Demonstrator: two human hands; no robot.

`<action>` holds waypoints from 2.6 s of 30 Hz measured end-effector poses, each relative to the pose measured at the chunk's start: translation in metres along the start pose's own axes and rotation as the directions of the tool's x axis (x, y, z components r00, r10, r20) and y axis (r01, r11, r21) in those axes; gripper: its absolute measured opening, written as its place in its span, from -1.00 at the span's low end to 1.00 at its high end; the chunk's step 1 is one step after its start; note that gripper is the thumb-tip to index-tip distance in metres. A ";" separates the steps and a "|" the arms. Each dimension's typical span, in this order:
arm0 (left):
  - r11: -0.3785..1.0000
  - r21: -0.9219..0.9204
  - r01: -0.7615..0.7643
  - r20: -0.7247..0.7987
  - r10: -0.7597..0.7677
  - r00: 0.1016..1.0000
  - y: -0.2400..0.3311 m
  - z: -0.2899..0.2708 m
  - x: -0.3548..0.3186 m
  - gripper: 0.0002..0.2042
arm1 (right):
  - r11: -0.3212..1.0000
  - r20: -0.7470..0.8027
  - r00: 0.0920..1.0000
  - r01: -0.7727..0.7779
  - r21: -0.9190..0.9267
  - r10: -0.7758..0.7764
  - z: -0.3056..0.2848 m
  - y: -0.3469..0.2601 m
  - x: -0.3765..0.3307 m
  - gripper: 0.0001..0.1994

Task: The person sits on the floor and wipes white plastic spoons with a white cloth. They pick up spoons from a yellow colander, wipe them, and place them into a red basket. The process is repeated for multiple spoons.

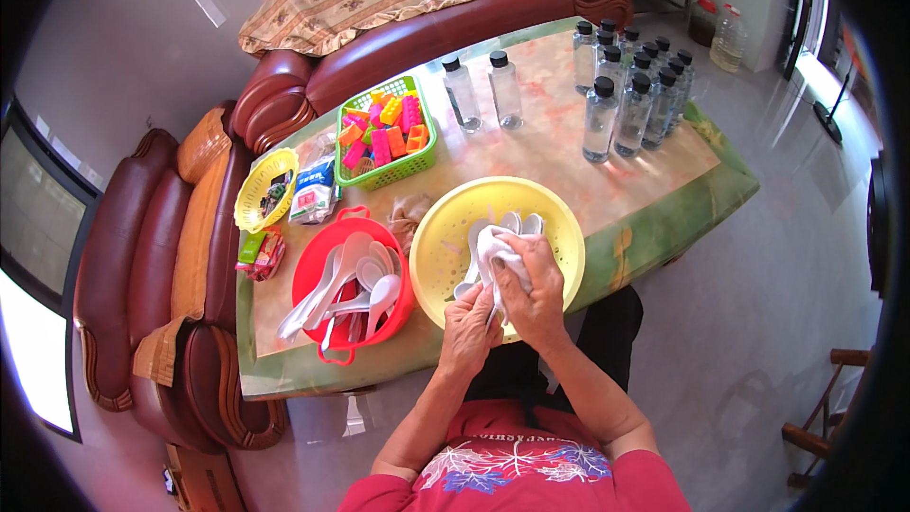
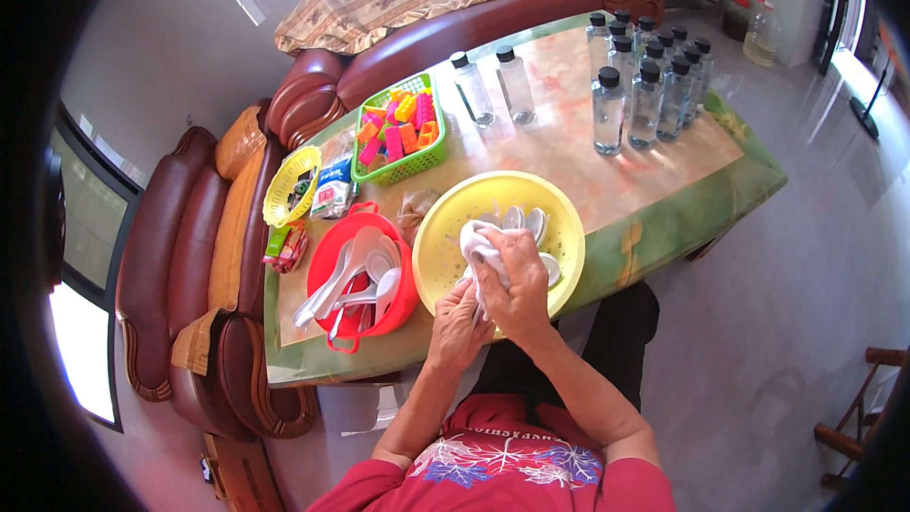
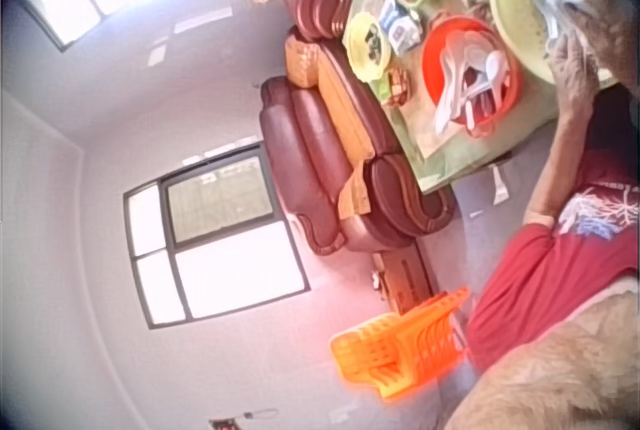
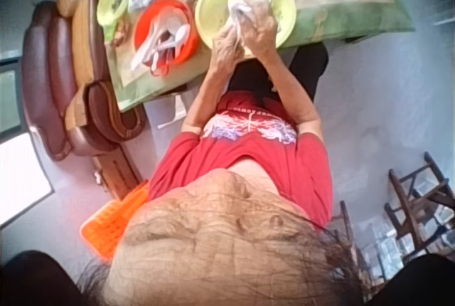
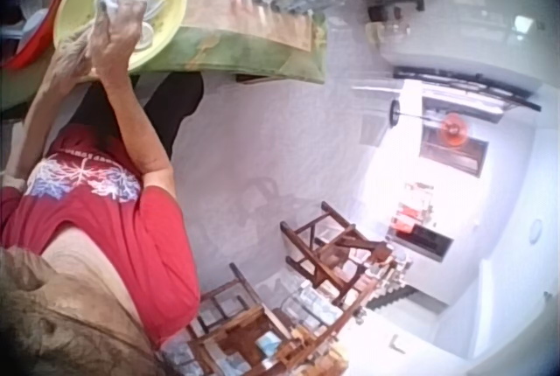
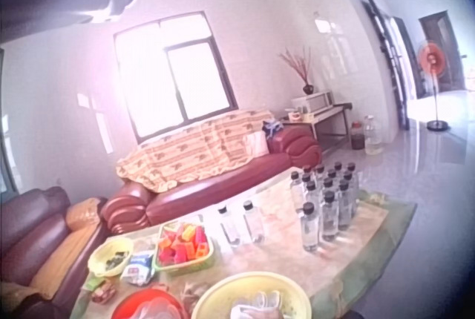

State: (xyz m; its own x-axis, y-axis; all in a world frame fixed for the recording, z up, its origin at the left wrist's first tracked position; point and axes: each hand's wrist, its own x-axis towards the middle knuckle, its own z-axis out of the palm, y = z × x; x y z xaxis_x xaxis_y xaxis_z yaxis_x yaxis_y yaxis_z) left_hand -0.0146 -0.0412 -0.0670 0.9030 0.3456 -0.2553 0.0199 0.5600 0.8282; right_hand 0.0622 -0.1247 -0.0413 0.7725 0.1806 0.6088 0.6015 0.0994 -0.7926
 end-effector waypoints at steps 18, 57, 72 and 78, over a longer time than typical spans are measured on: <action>0.994 0.108 -0.033 0.161 0.015 0.987 0.004 -0.003 -0.009 -0.76 | 0.821 0.491 0.812 -0.493 0.288 0.316 -0.031 0.000 0.020 -0.64; 0.967 -0.173 -0.189 0.121 0.211 0.970 0.006 -0.015 -0.011 -0.82 | 0.992 0.163 0.981 -0.111 0.058 0.101 -0.022 -0.004 0.020 -0.81; 0.913 -0.371 -0.167 0.100 0.219 0.971 0.013 0.004 0.003 -0.70 | 0.930 0.164 0.947 -0.307 0.202 0.277 0.001 -0.005 -0.026 -0.80; 0.941 -0.295 -0.163 -0.025 0.163 0.986 0.012 0.010 -0.004 -0.58 | 0.997 0.164 0.986 0.023 -0.072 -0.011 0.000 -0.013 -0.016 -0.62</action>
State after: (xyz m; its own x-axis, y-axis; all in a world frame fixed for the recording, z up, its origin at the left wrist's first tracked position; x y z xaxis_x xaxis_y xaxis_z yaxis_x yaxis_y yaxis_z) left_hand -0.0132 -0.0433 -0.0506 0.8830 0.4512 -0.1294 -0.2554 0.6931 0.6741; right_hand 0.0420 -0.1290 -0.0404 0.7221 0.3371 0.6041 0.6322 0.0329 -0.7741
